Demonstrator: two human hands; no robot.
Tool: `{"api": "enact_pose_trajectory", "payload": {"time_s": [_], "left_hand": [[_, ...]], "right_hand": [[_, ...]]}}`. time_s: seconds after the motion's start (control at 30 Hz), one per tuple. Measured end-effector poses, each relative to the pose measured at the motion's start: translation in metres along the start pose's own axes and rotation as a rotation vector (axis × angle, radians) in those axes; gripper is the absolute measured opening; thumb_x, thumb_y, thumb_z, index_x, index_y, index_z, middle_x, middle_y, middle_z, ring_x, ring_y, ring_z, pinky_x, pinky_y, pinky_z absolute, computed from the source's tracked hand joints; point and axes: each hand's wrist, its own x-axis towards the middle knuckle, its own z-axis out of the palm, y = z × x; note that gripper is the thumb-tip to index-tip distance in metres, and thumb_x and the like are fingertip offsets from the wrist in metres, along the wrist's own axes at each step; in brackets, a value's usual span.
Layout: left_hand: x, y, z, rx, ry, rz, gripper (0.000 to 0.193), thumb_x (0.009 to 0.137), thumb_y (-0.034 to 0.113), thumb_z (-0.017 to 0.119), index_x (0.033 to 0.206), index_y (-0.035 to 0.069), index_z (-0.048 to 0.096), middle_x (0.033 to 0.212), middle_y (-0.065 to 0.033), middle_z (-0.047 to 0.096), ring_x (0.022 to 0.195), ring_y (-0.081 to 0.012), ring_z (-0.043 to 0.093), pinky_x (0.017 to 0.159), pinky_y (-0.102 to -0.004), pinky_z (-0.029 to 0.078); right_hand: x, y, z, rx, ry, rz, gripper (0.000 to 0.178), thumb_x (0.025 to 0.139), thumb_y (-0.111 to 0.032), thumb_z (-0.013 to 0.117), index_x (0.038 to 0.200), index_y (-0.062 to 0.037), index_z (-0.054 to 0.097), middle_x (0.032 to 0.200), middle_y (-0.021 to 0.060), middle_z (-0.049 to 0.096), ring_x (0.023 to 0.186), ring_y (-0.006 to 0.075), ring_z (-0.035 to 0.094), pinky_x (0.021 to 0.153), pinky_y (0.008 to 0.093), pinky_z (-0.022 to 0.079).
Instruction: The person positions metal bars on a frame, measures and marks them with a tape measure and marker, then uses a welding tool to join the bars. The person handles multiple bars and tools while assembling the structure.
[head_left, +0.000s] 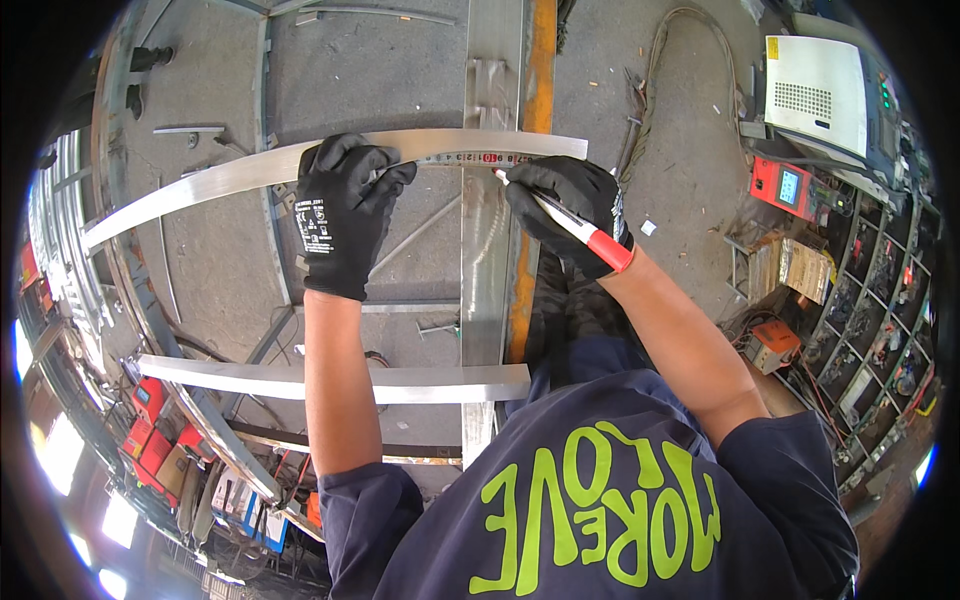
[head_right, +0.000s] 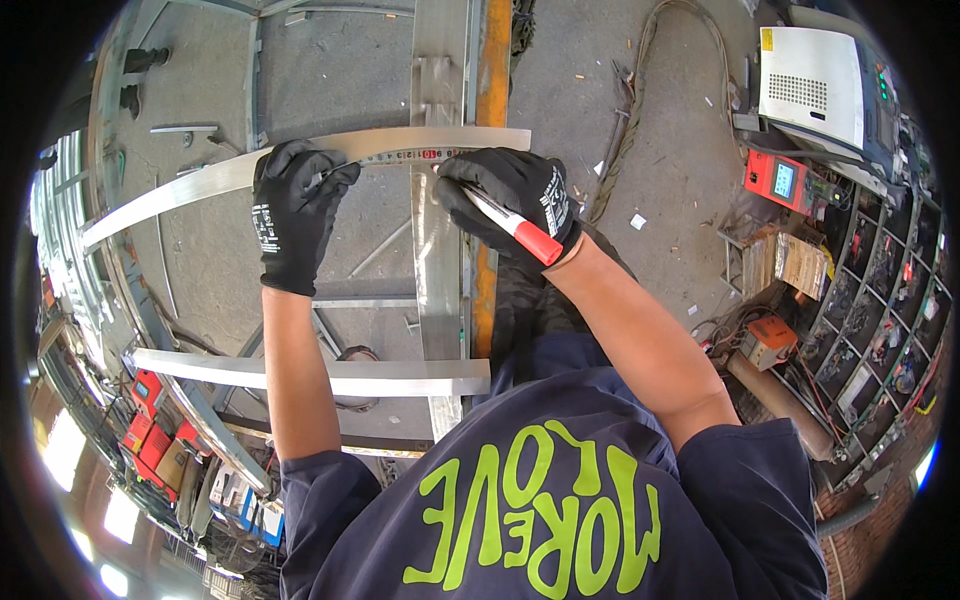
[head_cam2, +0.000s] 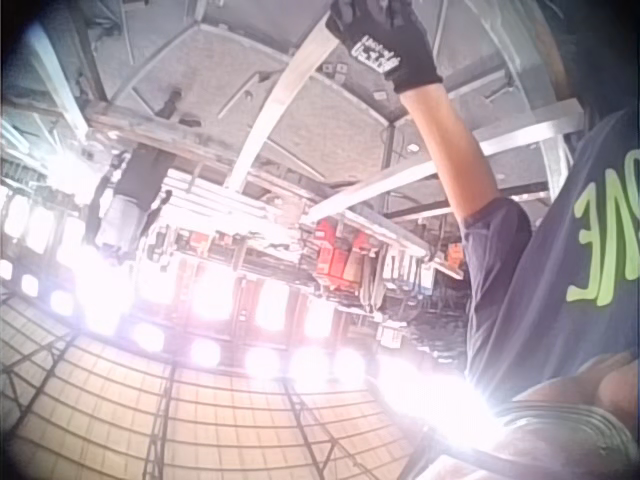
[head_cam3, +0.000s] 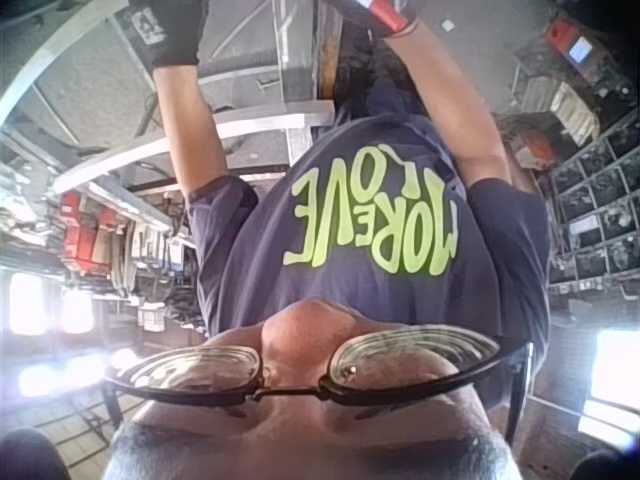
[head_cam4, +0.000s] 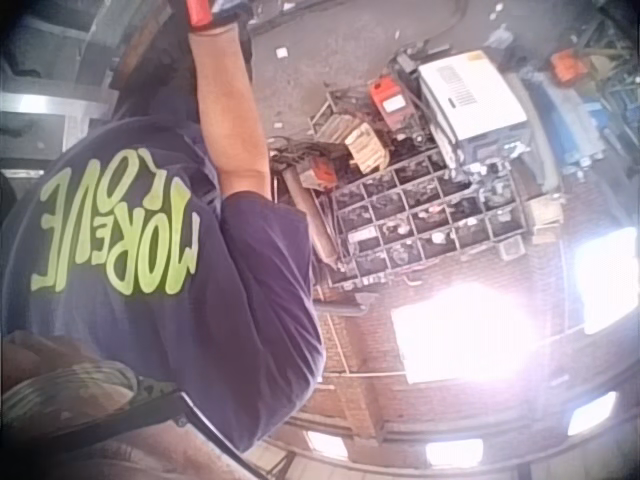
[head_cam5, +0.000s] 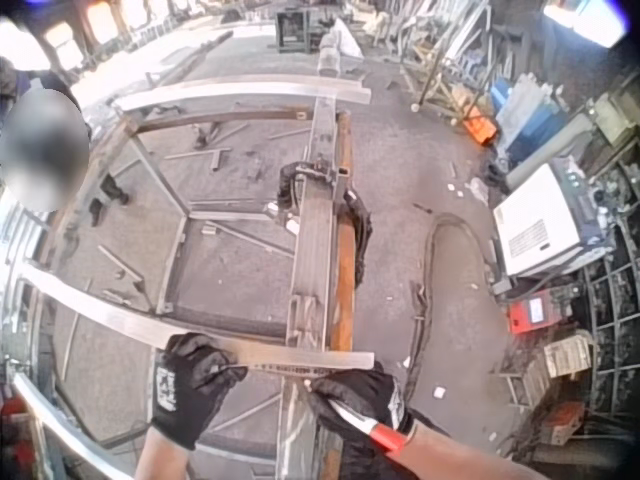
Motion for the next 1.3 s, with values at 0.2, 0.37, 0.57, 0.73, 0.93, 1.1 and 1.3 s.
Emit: {"api": "enact_pose_trajectory", "payload": {"time_s": [0.2,0.37,0.57,0.73,0.93,1.1,1.3], "left_hand": [[0.0,-0.002,0.0,-0.028,0.016,0.002,0.025,0.081,0.029,0.086,0.092,0.007,0.079,0.098,-0.0089,0.071,0.098,-0.0314,0.065,0.089,-0.0426,0.051],[0.0,-0.002,0.0,-0.04,0.02,0.004,0.023,0.08,0.026,0.087,0.092,0.007,0.079,0.098,-0.009,0.071,0.097,-0.031,0.066,0.089,-0.0423,0.051],[0.002,-0.001,-0.001,-0.035,0.019,-0.001,0.023,0.079,0.025,0.087,0.091,0.007,0.079,0.098,-0.009,0.071,0.097,-0.0313,0.065,0.088,-0.0424,0.051],[0.002,-0.003,-0.001,-0.012,0.008,0.001,0.024,0.079,0.026,0.087,0.091,0.007,0.079,0.098,-0.0089,0.071,0.097,-0.0313,0.065,0.088,-0.0422,0.051],[0.002,-0.003,-0.002,-0.033,0.033,0.01,0.024,0.078,0.026,0.086,0.089,0.007,0.077,0.096,-0.0088,0.07,0.095,-0.031,0.065,0.086,-0.0426,0.05],[0.006,-0.004,-0.005,-0.042,-0.019,-0.021,0.023,0.079,0.025,0.087,0.088,0.006,0.077,0.095,-0.0092,0.07,0.095,-0.0304,0.065,0.086,-0.0419,0.051],[0.014,-0.001,-0.009,-0.054,-0.074,-0.037,0.022,0.078,0.022,0.088,0.087,0.005,0.076,0.092,-0.009,0.07,0.093,-0.0304,0.065,0.083,-0.0414,0.051]], "right_hand": [[0.002,0.002,0.007,-0.119,0.069,-0.091,0.021,0.081,-0.014,0.085,0.1,-0.0099,0.075,0.091,0.007,0.078,0.079,0.0253,0.077,0.07,0.035,0.063],[0.002,0.004,0.01,-0.153,0.075,-0.108,0.021,0.08,-0.016,0.086,0.098,-0.0119,0.076,0.092,0.0045,0.077,0.079,0.0234,0.077,0.068,0.0346,0.061],[0.001,0.005,0.011,-0.166,0.063,-0.078,0.02,0.081,-0.017,0.085,0.097,-0.012,0.076,0.092,0.004,0.077,0.079,0.0231,0.076,0.067,0.0346,0.06],[0.003,0.0,0.011,-0.157,0.067,-0.079,0.02,0.081,-0.017,0.085,0.098,-0.0122,0.076,0.092,0.0041,0.076,0.081,0.0234,0.076,0.068,0.0347,0.059],[0.002,-0.002,0.011,-0.168,0.045,-0.083,0.021,0.08,-0.015,0.085,0.098,-0.0108,0.076,0.091,0.005,0.076,0.081,0.0239,0.076,0.071,0.0355,0.06],[0.004,-0.002,0.011,-0.142,0.048,-0.12,0.021,0.08,-0.012,0.086,0.098,-0.0094,0.076,0.092,0.006,0.076,0.081,0.0247,0.076,0.072,0.036,0.06],[0.004,0.001,0.01,-0.109,0.066,-0.101,0.021,0.08,-0.011,0.085,0.098,-0.0095,0.075,0.091,0.0061,0.075,0.081,0.0255,0.075,0.072,0.0365,0.06]]}}
